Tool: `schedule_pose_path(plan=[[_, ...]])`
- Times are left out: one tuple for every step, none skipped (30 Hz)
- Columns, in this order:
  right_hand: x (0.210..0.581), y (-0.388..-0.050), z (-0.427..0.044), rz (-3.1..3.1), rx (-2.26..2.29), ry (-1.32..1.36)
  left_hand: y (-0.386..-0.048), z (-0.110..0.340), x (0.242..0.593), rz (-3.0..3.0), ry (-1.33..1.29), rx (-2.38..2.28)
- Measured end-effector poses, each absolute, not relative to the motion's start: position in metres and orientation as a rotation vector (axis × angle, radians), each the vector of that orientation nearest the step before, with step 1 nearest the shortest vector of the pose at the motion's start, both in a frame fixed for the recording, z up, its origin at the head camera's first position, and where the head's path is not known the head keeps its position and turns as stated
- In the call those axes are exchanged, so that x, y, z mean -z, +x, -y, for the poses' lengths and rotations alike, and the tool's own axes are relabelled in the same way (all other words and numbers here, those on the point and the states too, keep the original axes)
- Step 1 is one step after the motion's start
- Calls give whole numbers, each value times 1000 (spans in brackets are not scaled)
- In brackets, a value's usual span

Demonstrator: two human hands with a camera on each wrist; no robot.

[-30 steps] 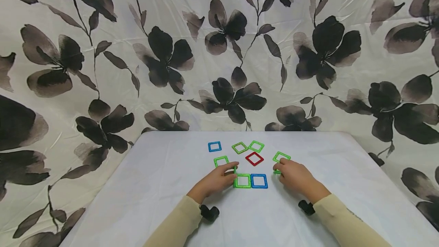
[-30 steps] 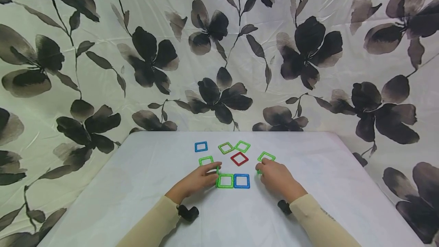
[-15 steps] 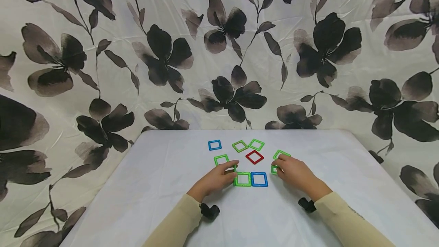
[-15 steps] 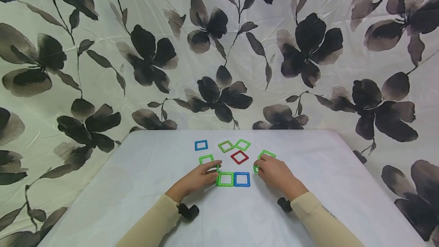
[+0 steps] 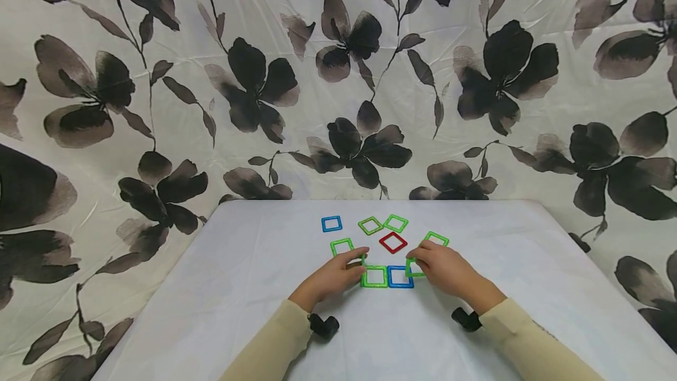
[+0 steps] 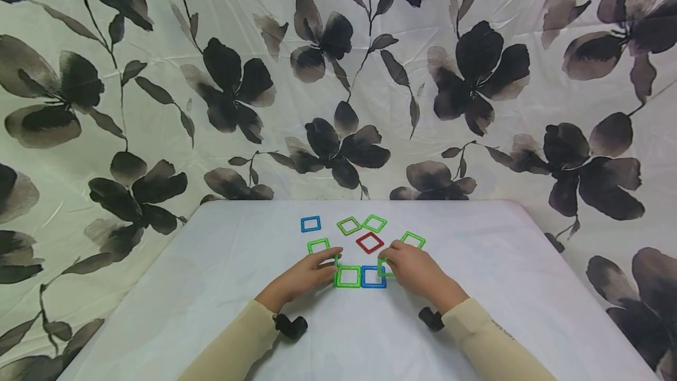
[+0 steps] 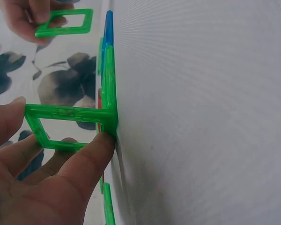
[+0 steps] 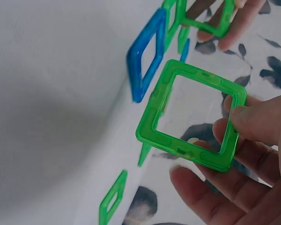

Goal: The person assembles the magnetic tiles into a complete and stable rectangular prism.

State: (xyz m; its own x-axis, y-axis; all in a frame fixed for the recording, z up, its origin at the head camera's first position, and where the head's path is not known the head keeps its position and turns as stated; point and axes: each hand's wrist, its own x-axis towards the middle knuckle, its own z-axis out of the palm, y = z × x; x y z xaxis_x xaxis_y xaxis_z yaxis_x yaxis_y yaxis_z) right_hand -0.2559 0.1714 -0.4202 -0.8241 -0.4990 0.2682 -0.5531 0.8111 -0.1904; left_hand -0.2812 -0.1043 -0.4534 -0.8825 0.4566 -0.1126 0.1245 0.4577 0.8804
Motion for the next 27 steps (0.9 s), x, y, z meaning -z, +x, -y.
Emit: schedule_pose_path(plan=[[420, -255, -170, 2789, -401, 830, -281, 104, 454, -2381, 493, -1393], [420, -255, -170, 2790, -415, 836, -281, 104, 454, -2383, 495, -1392], [419, -255, -168, 2793, -433, 841, -282, 104, 454, -2387, 495, -1387], [419, -254, -167, 2800, -451, 841, -282, 104, 454, -2390, 497, -1386], [418, -254, -166, 2808, -459, 842, -281, 104, 454, -2392, 498, -1386], [418, -254, -164, 2819, -465, 839, -282, 104, 454, -2393, 497, -1385], [418, -254, -163, 2829, -470, 836, -282, 104, 455, -2393, 491, -1384], [418, -253, -161, 2837, -472, 834, -282, 104, 455, -2390, 487, -1388], [417, -253, -159, 2842, -472, 835, -282, 104, 455, -2387, 481, -1391], [417, -253, -158, 2843, -470, 838, -282, 104, 455, -2383, 476, -1397], [417, -252, -156, 2840, -467, 846, -282, 104, 456, -2377, 469, -1403], [417, -252, -155, 2835, -465, 856, -282, 103, 456, -2373, 463, -1408], [417, -251, -153, 2825, -467, 870, -282, 103, 456, -2366, 461, -1415], [416, -251, -152, 2818, -471, 881, -281, 103, 456, -2361, 462, -1420], [417, -250, -151, 2806, -469, 893, -281, 103, 457, -2358, 465, -1424], [416, -249, -149, 2798, -478, 903, -281, 103, 457, -2353, 476, -1429], [416, -249, -148, 2786, -481, 917, -281, 104, 457, -2355, 478, -1427], [416, -248, -147, 2776, -490, 931, -281, 104, 457, -2360, 483, -1420], [416, -248, -145, 2769, -497, 942, -280, 104, 456, -2367, 491, -1415], [416, -248, -144, 2764, -504, 954, -280, 105, 456, -2375, 496, -1410], [417, -248, -143, 2759, -510, 966, -280, 105, 456, -2380, 499, -1407], [417, -248, -141, 2759, -523, 974, -280, 106, 456, -2387, 500, -1402], [417, -248, -140, 2757, -532, 983, -280, 106, 455, -2394, 493, -1395], [417, -248, -139, 2762, -542, 985, -280, 106, 455, -2397, 492, -1392], [418, -247, -138, 2768, -554, 985, -280, 106, 455, -2396, 493, -1395], [418, -247, -137, 2774, -567, 983, -280, 106, 455, -2394, 488, -1396], [418, -247, -136, 2781, -579, 978, -280, 106, 455, -2395, 482, -1396]])
